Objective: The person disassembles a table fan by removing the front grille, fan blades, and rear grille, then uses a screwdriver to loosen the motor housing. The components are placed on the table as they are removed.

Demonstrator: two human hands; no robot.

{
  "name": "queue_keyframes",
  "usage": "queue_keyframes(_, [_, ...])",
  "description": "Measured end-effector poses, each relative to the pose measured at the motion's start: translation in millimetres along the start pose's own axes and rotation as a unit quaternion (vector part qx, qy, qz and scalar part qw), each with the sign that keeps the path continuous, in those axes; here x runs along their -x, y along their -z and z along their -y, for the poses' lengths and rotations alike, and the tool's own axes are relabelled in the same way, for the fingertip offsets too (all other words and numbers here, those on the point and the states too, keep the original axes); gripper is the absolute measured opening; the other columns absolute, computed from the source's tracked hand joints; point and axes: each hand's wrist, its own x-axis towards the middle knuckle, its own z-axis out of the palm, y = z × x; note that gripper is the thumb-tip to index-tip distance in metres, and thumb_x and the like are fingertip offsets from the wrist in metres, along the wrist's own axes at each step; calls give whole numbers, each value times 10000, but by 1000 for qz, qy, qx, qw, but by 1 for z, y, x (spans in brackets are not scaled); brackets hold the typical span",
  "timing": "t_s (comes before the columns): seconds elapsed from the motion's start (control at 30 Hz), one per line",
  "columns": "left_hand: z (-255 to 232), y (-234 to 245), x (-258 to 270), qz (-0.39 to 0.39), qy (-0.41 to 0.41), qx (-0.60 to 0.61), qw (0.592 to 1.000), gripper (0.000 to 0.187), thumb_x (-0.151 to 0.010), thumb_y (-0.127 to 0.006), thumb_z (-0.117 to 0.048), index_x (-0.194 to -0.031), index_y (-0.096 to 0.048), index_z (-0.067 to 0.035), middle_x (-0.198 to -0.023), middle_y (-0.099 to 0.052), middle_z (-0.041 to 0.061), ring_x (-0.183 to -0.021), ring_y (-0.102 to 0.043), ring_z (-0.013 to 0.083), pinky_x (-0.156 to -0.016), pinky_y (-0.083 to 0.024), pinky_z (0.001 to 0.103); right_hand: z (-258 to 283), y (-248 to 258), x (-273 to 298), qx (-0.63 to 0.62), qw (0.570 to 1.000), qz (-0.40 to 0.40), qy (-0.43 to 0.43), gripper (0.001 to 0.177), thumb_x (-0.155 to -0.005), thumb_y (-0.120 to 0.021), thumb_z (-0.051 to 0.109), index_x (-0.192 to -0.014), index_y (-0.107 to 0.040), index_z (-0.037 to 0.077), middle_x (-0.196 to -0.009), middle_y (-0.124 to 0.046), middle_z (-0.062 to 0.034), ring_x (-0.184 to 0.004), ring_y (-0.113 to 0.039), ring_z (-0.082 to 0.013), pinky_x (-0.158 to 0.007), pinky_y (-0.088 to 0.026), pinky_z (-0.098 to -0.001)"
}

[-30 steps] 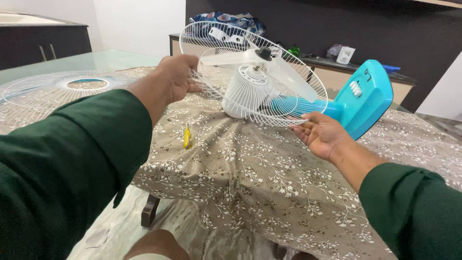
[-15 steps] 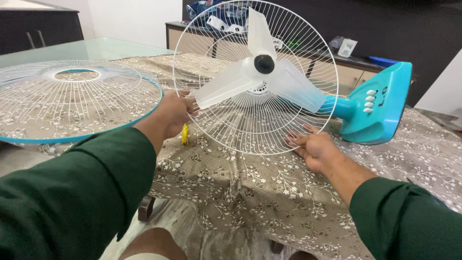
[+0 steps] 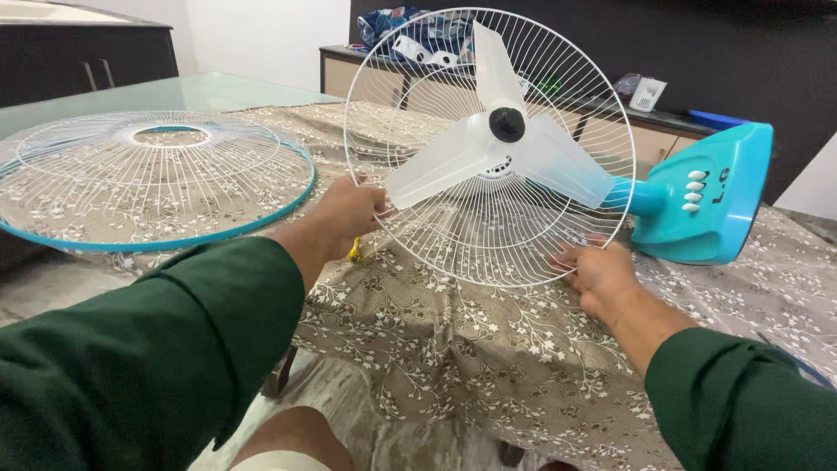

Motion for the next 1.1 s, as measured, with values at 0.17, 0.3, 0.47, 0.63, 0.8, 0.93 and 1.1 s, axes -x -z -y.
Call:
queue_keyframes(0.17, [-19,5,6,-244,-100,-119,957,663,-865,-702,-232,-1457,-438,-92,-1217,-588,175,-1073,-583,319,-889,-474,435,9,-7,19,176,952,-161,193,730,-784,-808,138,-1415,-451,52,-1278,-646,-151,-1106,-672,-279,-921,-547,-429])
queue_keyframes(0.3, [-39,6,21,-342,-154,-234,897,639,-884,-702,-324,-1414,-443,-79,-1344,-486,161,-1260,-445,359,-1054,-353,480,17,-5,17,365,795,-271,401,819,-781,-913,272,-1381,-440,-24,-1332,-511,-244,-1238,-496,-416,-1013,-421,-510])
queue_keyframes(0.47, [-59,-10,36,-310,-282,-322,849,517,-857,-712,-290,-1319,-557,-119,-1379,-508,127,-1354,-399,331,-1111,-297,509,35,-13,10,390,784,-234,423,640,-817,-833,284,-1338,-532,66,-1325,-521,-164,-1252,-492,-371,-1015,-424,-510])
queue_keyframes(0.63, [-76,-36,34,-168,-304,-388,854,512,-876,-704,-354,-1319,-585,-127,-1373,-538,123,-1350,-464,311,-1128,-348,491,66,-31,9,378,770,-110,501,470,-825,-798,231,-1226,-631,51,-1208,-627,-141,-1034,-633,-280,-898,-520,-434])
queue_keyframes(0.8, [-88,-57,24,-41,-284,-484,827,928,-826,-784,-597,-1460,-419,-26,-1436,-458,221,-1370,-411,380,-1127,-321,531,90,-61,11,376,795,43,474,410,-819,-776,207,-1177,-667,38,-1053,-737,-80,-852,-715,-177,-728,-576,-353])
queue_keyframes(0.93, [-89,-64,17,35,-245,-495,833,1021,-768,-832,-540,-1489,-352,0,-1392,-523,236,-1317,-508,379,-1086,-418,492,106,-82,16,399,803,61,438,419,-832,-780,265,-1179,-691,47,-1012,-753,-67,-817,-724,-171,-730,-580,-338])
queue_keyframes(1.1, [-77,-65,23,58,-267,-458,846,942,-755,-874,-404,-1470,-406,-5,-1287,-626,226,-1204,-624,379,-1034,-495,435,121,-107,25,417,806,66,415,515,-825,-784,357,-1226,-674,52,-943,-762,-73,-807,-743,-173,-718,-585,-343])
